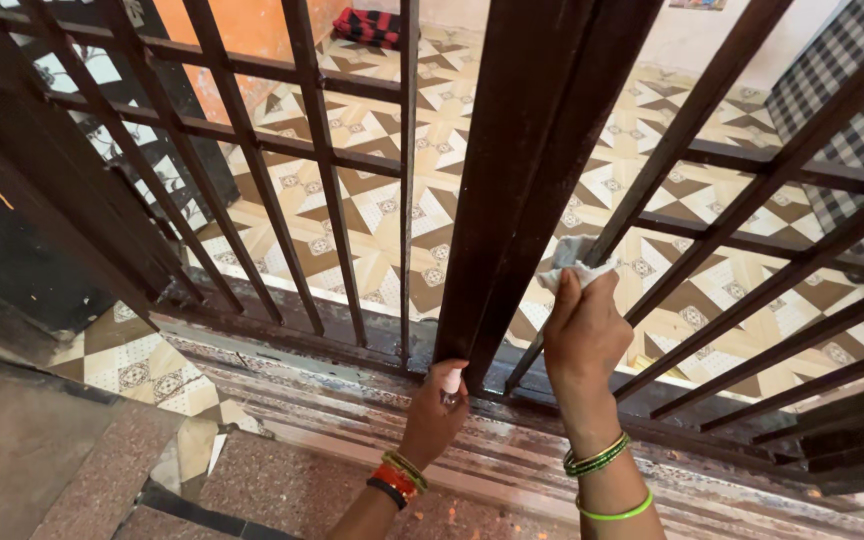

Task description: The person cleans a metal gate by spraying a liquid from a small bottle onto the lower horizontal bar and wiping it with a white cloth. The person repeatedly sprays and wipes along the bar, moving from left to right across the frame.

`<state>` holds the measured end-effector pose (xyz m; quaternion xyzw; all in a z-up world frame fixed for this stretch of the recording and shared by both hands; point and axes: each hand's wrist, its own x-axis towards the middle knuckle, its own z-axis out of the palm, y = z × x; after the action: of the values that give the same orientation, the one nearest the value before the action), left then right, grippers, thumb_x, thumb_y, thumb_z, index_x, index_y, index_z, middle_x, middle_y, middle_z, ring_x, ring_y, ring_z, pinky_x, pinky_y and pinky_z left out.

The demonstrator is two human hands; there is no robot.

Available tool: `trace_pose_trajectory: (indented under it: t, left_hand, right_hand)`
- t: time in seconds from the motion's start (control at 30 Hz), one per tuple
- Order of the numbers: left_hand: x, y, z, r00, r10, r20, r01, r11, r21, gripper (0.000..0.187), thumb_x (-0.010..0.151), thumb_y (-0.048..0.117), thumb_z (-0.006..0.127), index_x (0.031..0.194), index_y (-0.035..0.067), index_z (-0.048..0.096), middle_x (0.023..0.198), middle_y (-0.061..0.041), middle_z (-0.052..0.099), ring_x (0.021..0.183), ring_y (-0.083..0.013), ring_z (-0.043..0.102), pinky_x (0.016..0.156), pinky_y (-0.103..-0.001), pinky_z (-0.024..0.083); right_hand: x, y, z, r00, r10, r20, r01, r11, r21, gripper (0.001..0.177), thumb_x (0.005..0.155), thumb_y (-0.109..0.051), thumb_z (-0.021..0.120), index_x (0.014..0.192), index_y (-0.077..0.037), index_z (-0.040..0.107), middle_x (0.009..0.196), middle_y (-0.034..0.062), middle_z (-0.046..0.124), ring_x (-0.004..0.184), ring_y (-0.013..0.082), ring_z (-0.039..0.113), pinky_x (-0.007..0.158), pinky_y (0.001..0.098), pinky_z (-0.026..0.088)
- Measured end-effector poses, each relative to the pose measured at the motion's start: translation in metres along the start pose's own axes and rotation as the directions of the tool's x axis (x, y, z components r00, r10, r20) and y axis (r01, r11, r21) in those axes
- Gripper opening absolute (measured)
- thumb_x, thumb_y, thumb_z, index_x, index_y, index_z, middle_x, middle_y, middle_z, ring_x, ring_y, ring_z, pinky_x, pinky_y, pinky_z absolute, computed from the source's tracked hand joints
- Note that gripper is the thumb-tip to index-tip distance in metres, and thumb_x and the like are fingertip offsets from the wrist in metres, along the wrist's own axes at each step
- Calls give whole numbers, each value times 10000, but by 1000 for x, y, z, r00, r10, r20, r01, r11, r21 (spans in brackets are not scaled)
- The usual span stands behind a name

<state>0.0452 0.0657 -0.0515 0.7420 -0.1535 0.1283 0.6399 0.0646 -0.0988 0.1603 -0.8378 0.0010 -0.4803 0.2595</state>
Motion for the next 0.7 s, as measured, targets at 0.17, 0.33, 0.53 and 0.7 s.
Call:
trace_pose_trajectory:
  t: [0.17,0.33,0.53,0.7]
  left_hand:
    - [2,-7,2,997,71,34,-69,997,-35,523,833,-33,697,1316,124,571,889,-29,647,817,-150,646,679,-295,534]
    - [5,-3,0,998,44,49,-40,996,-76,530,836,-43,692,1322,129,570,872,-35,646,806,-149,644,678,-299,538]
    - [13,17,-16,992,60,115,-53,996,-68,589,833,-61,653,1373,128,511,900,-42,645,825,-158,668,668,-313,559]
    - [11,24,-25,987,126,101,-119,990,-72,594,831,-73,669,1372,115,512,881,-56,635,809,-183,662,693,-328,553]
  right_hand:
    - [-14,13,12,998,52,19,-51,996,-73,205,1080,-204,593,1113,-12,530,850,234,699,719,442,678,565,502,509]
    - [-48,31,30,987,142,70,-124,968,-216,256,1062,-262,594,1061,-16,525,800,259,674,679,465,653,558,532,496]
    - [-114,60,54,948,234,214,-189,959,-212,259,1061,-280,542,1042,-22,524,776,231,691,626,456,658,537,542,501]
    - [-169,74,69,893,346,286,-254,915,-314,308,1027,-335,566,1042,-31,521,739,230,685,660,472,654,575,558,499]
